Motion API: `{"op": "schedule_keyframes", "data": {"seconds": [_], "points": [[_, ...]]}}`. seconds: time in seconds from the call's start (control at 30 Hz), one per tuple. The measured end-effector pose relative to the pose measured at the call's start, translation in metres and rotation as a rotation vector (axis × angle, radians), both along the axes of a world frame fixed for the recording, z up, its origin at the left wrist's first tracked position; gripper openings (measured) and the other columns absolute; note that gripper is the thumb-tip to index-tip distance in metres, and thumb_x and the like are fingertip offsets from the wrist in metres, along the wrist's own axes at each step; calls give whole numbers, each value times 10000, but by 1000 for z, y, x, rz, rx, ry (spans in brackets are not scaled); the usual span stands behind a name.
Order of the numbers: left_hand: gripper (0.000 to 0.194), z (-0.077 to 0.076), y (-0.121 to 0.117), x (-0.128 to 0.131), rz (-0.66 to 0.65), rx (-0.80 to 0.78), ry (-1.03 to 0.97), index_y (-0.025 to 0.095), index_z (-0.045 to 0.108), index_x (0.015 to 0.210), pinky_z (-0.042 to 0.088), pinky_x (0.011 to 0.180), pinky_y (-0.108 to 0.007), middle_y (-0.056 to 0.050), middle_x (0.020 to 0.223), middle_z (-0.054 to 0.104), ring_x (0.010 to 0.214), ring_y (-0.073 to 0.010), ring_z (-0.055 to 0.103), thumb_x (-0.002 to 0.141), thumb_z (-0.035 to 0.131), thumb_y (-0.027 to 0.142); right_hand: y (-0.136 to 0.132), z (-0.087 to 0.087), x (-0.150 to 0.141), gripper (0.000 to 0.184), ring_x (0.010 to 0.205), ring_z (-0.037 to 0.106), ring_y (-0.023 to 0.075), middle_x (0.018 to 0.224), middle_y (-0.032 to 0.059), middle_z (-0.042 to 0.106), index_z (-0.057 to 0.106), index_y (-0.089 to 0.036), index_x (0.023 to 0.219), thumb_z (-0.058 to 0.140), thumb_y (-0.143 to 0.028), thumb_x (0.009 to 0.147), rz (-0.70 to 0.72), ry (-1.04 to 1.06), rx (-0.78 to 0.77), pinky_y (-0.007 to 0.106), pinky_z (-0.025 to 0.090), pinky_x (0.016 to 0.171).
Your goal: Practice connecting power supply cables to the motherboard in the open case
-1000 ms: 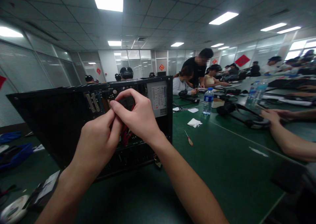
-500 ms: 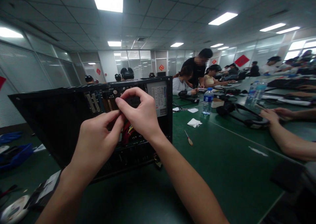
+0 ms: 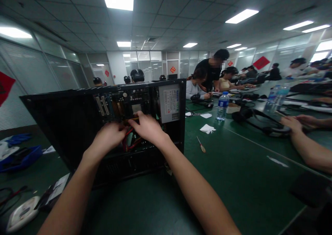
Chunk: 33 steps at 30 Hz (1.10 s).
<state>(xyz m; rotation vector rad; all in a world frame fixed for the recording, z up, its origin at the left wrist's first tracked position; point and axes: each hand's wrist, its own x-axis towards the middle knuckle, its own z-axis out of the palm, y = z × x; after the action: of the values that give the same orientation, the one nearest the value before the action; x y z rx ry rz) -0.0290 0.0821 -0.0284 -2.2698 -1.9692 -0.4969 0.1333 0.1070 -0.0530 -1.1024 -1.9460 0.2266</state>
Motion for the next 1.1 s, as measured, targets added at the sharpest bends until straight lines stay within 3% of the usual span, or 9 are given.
{"op": "schedule_keyframes", "data": {"seconds": [0.1,0.2,0.3,0.4,0.6,0.73,1.1], "points": [[381,-15,15,4,9,-77,-31,155,761,856,469,677,-292,-164,889,756,809,-254,703,914,443,356,8,-10,1,320,886,696,257,945,138,737,657,-163,908,573,-469,949,-37,-137,-152,301,471,723],[403,-26,25,6,43,-67,-81,150,756,891,473,694,-321,-180,914,753,853,-286,704,919,444,404,16,-15,4,427,730,685,242,772,136,715,605,-168,741,525,-527,957,-51,-189,-323,293,442,621],[397,-33,32,5,48,-80,-117,174,756,877,474,703,-341,-165,899,756,878,-306,704,919,447,420,26,-19,4,286,574,633,179,667,58,674,585,-174,822,543,-424,955,-5,-79,-428,264,411,543],[375,-39,37,3,33,-119,-132,180,757,850,460,685,-320,-151,869,755,847,-281,703,912,464,407,37,-27,2,113,521,597,135,686,6,647,564,-173,966,563,-278,925,-6,58,-424,236,402,515],[325,-54,47,4,33,-202,-106,202,762,805,413,618,-276,-110,835,759,793,-231,695,877,509,392,54,-46,3,168,608,596,118,816,15,652,547,-175,955,672,-217,850,-68,-18,-424,215,390,531],[311,-55,49,6,34,-197,-98,227,764,794,410,609,-286,-100,857,765,790,-237,695,863,511,393,61,-54,3,193,559,596,116,750,-16,639,505,-195,964,665,-239,866,-60,45,-502,212,395,505],[300,-57,46,12,48,-202,-83,212,741,816,443,630,-293,-106,882,759,791,-247,701,881,485,354,58,-52,2,220,502,588,120,685,-39,597,458,-212,919,671,-218,863,-32,91,-520,217,387,462]]}}
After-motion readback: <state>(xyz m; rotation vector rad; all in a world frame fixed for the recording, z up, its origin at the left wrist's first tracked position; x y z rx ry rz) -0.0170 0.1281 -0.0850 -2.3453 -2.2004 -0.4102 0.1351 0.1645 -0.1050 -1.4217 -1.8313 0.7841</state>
